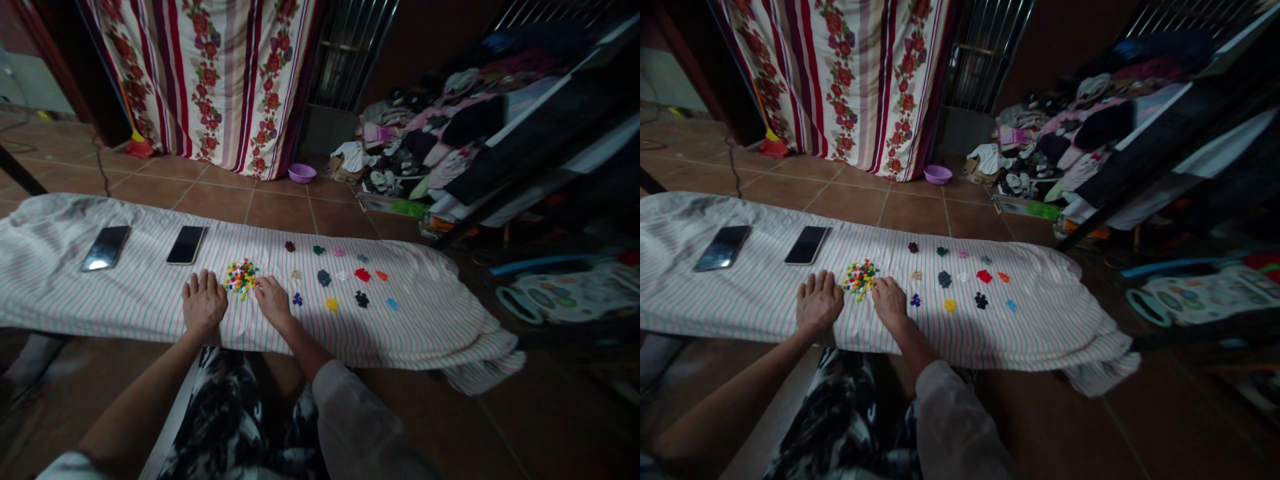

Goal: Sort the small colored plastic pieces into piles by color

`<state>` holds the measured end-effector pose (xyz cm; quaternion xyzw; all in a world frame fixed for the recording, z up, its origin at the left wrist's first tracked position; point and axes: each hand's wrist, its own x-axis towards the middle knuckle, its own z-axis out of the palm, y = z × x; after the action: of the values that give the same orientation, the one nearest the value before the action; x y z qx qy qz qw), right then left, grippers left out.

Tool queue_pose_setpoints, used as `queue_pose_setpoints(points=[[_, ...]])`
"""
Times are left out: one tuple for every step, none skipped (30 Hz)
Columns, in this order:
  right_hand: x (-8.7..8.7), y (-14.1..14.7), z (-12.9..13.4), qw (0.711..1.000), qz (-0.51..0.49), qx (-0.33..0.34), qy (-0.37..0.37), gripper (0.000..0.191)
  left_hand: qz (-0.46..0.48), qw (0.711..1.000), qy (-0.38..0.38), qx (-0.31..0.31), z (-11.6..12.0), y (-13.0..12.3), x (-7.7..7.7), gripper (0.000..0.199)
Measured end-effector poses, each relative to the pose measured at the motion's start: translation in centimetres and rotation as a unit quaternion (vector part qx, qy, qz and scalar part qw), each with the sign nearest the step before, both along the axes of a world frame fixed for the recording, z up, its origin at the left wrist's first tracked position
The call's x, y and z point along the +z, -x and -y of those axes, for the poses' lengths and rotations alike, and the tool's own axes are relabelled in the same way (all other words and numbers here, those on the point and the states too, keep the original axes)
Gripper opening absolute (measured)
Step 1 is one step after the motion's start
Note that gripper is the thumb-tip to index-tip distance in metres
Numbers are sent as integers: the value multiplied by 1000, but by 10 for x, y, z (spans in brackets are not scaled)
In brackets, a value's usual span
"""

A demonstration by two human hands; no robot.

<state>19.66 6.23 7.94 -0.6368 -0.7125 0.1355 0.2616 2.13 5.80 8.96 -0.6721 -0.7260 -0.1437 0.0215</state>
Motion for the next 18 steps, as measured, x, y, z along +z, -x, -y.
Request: queue_pose_setpoints(points=[[0, 1, 0, 1000, 2, -3, -5, 19, 0, 1000, 1, -1, 1, 0, 1, 58], [-1, 2, 0, 1000, 3, -7, -9, 18, 1, 1000, 1, -1, 1, -1, 2, 58], [-1, 2, 1, 1000, 5, -12, -13, 17, 1, 1000, -1, 0, 2, -1, 3, 58], [-1, 3, 1, 1000, 6, -16, -15, 17, 0, 1000, -2, 0, 2, -2, 4, 58], [-1, 3, 2, 1000, 7, -19, -15, 17, 0, 1000, -2, 0, 3, -2, 5, 58], [-1, 4, 2, 1000, 7, -19, -15, 17, -1, 1000, -2, 1, 4, -3, 6, 58], [-1, 3, 3, 1000, 4, -18, -15, 16, -2, 1000, -1, 1, 4, -3, 6, 58], [-1, 3, 4, 1000, 0, -16, -15, 16, -4, 1000, 0, 1, 5, -3, 7, 57], [0, 2, 5, 1000, -5, -13, -15, 16, -6, 1000, 1, 0, 5, -4, 8, 57], [0, 1, 6, 1000, -10, -11, -14, 16, -7, 1000, 0, 0, 6, -4, 8, 57], [0, 0, 6, 1000, -17, -11, -13, 16, -8, 1000, 0, -1, 6, -4, 9, 57], [0, -1, 6, 1000, -24, -12, -13, 15, -8, 1000, 0, -1, 6, -4, 9, 57], [-1, -2, 6, 999, -31, -13, -15, 15, -9, 1000, 1, -1, 6, -4, 9, 57], [-1, -2, 6, 999, -40, -14, -18, 14, -8, 1000, 2, -1, 6, -4, 10, 57], [-2, -3, 5, 998, -49, -14, -23, 13, -7, 1000, 3, -1, 6, -4, 10, 57], [-3, -3, 5, 998, -59, -15, -29, 12, -6, 1000, 4, -2, 6, -4, 10, 56], [-3, -4, 4, 997, -70, -17, -34, 12, -5, 1000, 5, -2, 6, -4, 10, 56], [-4, -4, 4, 996, -81, -20, -37, 11, -3, 1000, 4, -1, 6, -4, 10, 57]])
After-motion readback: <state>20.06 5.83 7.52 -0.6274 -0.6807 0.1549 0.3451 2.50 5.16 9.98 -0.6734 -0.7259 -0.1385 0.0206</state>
